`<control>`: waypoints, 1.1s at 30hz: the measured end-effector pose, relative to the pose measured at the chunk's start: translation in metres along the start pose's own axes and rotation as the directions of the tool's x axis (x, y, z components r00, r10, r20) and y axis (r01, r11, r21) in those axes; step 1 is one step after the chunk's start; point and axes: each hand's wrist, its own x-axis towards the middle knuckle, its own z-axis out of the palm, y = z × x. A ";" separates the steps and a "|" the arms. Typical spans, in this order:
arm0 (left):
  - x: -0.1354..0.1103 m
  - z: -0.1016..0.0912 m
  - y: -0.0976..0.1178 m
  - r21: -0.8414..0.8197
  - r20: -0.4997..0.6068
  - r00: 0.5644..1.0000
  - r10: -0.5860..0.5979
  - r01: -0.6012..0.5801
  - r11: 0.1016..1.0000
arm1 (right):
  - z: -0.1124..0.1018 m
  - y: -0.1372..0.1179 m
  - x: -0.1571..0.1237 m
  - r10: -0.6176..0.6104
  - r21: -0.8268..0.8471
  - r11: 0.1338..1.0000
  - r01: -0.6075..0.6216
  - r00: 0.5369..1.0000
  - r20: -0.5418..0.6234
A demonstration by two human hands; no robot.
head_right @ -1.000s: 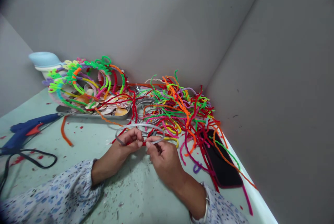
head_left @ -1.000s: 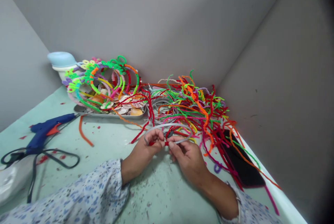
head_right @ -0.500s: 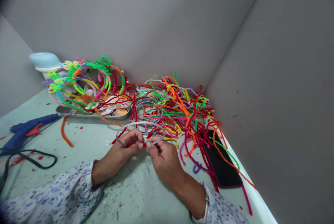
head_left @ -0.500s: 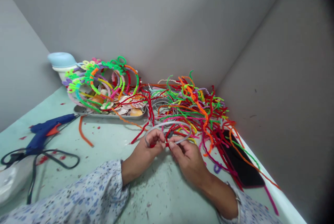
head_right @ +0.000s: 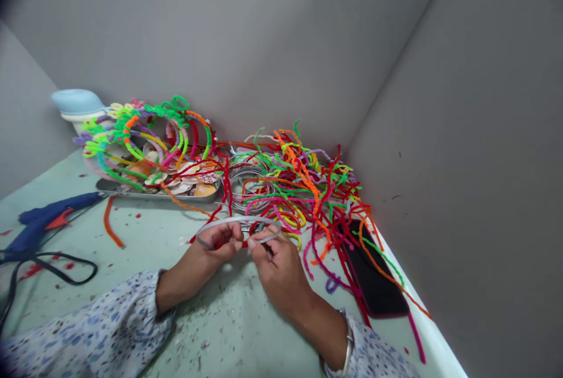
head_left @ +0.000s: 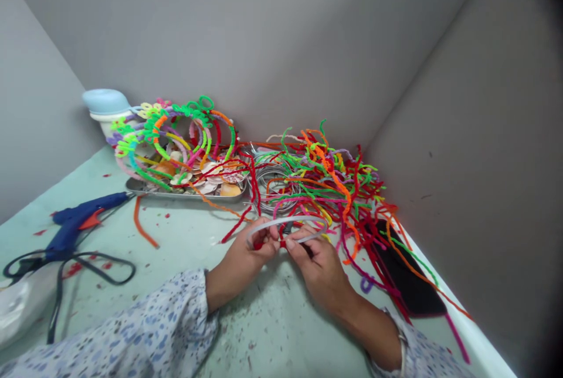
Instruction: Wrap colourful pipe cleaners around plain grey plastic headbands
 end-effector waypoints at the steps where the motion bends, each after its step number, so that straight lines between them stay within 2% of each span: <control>1: 0.000 0.000 0.001 0.011 -0.001 1.000 0.009 -0.009 1.000 | 0.000 0.000 0.000 0.008 -0.006 1.000 -0.008 1.000 0.004; 7: -0.002 0.000 -0.004 0.054 0.044 0.999 0.013 -0.016 0.998 | 0.003 0.000 0.000 0.053 0.020 0.998 -0.053 0.999 0.008; 13: -0.003 -0.003 -0.009 0.101 0.034 0.999 0.038 -0.041 0.994 | 0.002 0.000 0.000 0.083 0.098 0.992 -0.085 0.996 0.029; 18: -0.003 -0.004 -0.007 0.123 0.052 0.997 0.051 -0.057 0.991 | 0.002 0.001 0.000 0.105 0.068 0.992 -0.107 0.994 0.036; 26: -0.004 -0.003 0.000 0.244 0.075 0.995 0.070 -0.086 0.966 | 0.003 0.000 -0.004 0.139 0.049 0.989 -0.139 0.990 0.011; 33: -0.007 -0.001 0.000 0.249 0.095 0.994 0.060 -0.082 0.965 | 0.006 0.003 -0.004 0.238 0.220 0.946 -0.239 0.971 0.035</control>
